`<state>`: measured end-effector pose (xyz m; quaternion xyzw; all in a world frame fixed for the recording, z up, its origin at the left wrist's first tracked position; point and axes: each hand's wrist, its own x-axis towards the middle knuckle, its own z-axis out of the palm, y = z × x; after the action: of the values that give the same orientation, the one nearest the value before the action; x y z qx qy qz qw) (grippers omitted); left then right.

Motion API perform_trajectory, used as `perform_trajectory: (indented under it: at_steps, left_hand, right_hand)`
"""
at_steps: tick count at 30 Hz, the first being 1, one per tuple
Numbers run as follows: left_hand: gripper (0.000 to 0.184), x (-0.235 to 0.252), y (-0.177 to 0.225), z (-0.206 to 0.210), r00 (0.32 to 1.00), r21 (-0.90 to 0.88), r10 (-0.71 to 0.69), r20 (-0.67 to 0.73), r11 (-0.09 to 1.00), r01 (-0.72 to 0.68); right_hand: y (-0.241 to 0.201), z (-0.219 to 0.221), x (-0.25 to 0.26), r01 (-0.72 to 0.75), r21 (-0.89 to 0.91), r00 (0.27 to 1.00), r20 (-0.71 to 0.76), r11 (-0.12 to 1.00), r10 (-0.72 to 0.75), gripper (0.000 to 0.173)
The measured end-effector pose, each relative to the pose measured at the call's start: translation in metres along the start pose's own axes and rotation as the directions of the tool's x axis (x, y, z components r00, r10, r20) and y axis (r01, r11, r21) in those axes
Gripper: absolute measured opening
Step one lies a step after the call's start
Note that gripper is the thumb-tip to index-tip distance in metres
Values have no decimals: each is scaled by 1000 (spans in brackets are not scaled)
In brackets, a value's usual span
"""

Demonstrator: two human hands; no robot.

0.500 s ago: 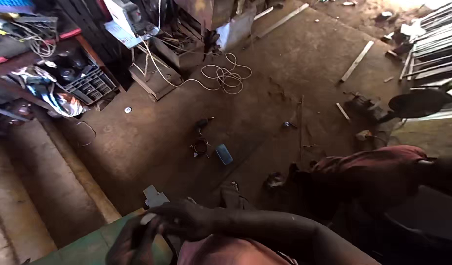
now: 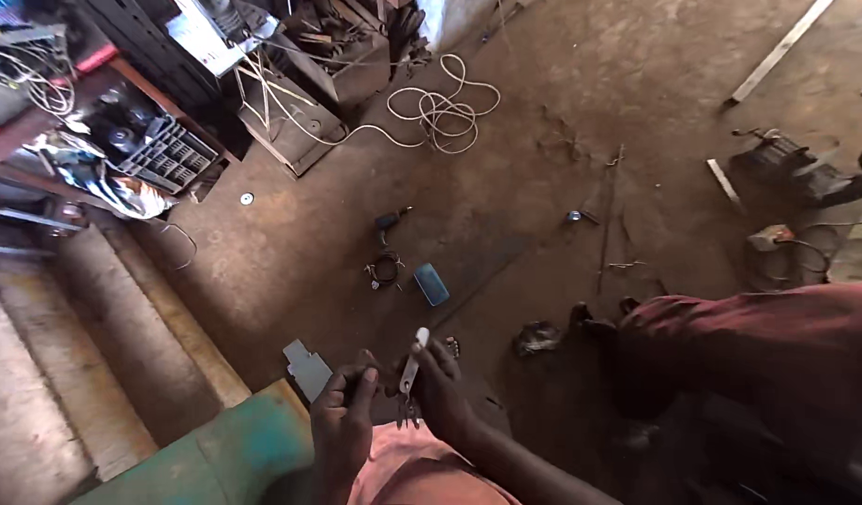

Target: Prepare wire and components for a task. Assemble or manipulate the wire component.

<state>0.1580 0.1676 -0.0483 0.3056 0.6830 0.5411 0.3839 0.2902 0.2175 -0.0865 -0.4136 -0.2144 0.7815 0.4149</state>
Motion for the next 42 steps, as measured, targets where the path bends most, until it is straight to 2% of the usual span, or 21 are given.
perform_trajectory:
  at_steps: [1, 2, 3, 5, 6, 7, 8, 9, 11, 13, 15, 19, 21, 23, 25, 28, 30, 33, 37, 39, 42]
  left_hand:
    - [8, 6, -3, 3, 1000, -6, -8, -16, 1000, 8]
    - [9, 15, -5, 6, 1000, -25, -16, -12, 1000, 16]
    - [10, 24, -6, 7, 1000, -34, -17, 8, 999, 17]
    - [11, 47, -8, 7, 997, -8, -2, 80, 1000, 2]
    - [11, 61, -8, 7, 993, 18, 6, 119, 1000, -9]
    - [10, 76, -8, 7, 989, 48, 13, 145, 999, -21]
    - [9, 92, -10, 8, 987, 72, 16, 162, 997, -28]
    - [9, 108, -11, 8, 985, 87, 4, 174, 996, -20]
    - [7, 142, -18, 8, 977, 94, -68, 204, 994, 50]
    - [5, 171, -31, 5, 960, 96, -184, 212, 981, 167]
    - [4, 204, -56, 4, 929, 52, -325, 177, 946, 321]
    - [2, 280, -162, 14, 823, 2, -550, 139, 832, 555]
    - [4, 321, -236, 20, 767, 159, -605, 212, 796, 584]
    - [16, 365, -318, 19, 667, 397, -648, 367, 758, 518]
    - [30, 419, -400, 17, 584, 610, -657, 476, 726, 319]
    - [37, 487, -507, 21, 598, 808, -667, 444, 586, 54]
    - [40, 524, -579, 26, 620, 867, -672, 405, 497, -27]
    - [41, 559, -680, 29, 646, 890, -636, 422, 428, -160]
    - [51, 572, -785, 40, 705, 815, -470, 532, 508, -277]
    - [68, 574, -815, 52, 739, 816, -448, 503, 527, -236]
    - [87, 574, -821, 67, 755, 846, -490, 436, 510, -158]
  right_hand:
    - [-6, -2, 9, -10, 51, 995, -95, 999, 15, 10]
    - [-10, -5, 20, 10, 62, 987, -163, 998, 0, 14]
    - [-14, -10, 33, 40, 10, 980, -196, 999, -38, 26]
    - [-15, -22, 55, 158, -320, 972, -114, 934, -203, 39]
    - [-14, -29, 65, 281, -584, 945, 31, 761, -325, 33]
    - [-13, -32, 76, 399, -769, 893, 201, 500, -403, 28]
    - [-10, -31, 87, 497, -825, 827, 356, 269, -436, 28]
    - [-9, -26, 98, 568, -806, 780, 463, 167, -421, 30]
    - [-6, -10, 118, 594, -754, 799, 513, 280, -313, 39]
    - [11, -3, 142, 520, -760, 854, 456, 391, -251, 43]
    - [44, -9, 179, 493, -772, 869, 420, 400, -260, 42]
    - [135, -65, 276, 431, -775, 900, 403, 462, -164, 40]
    - [191, -107, 327, 381, -735, 912, 399, 560, -97, 34]
    - [247, -153, 372, 270, -669, 928, 373, 693, -1, 36]
    - [299, -200, 415, 67, -557, 937, 320, 828, 139, 40]
    - [367, -267, 465, -256, -383, 897, 247, 887, 366, 36]
    - [414, -307, 499, -334, -325, 867, 263, 885, 424, 37]
    - [479, -347, 537, -348, -290, 860, 281, 892, 427, 35]
    - [533, -377, 567, -257, -319, 899, 267, 912, 347, 33]
    - [546, -382, 579, -225, -326, 915, 255, 918, 314, 33]
    - [558, -379, 591, -227, -374, 934, 178, 899, 310, 33]
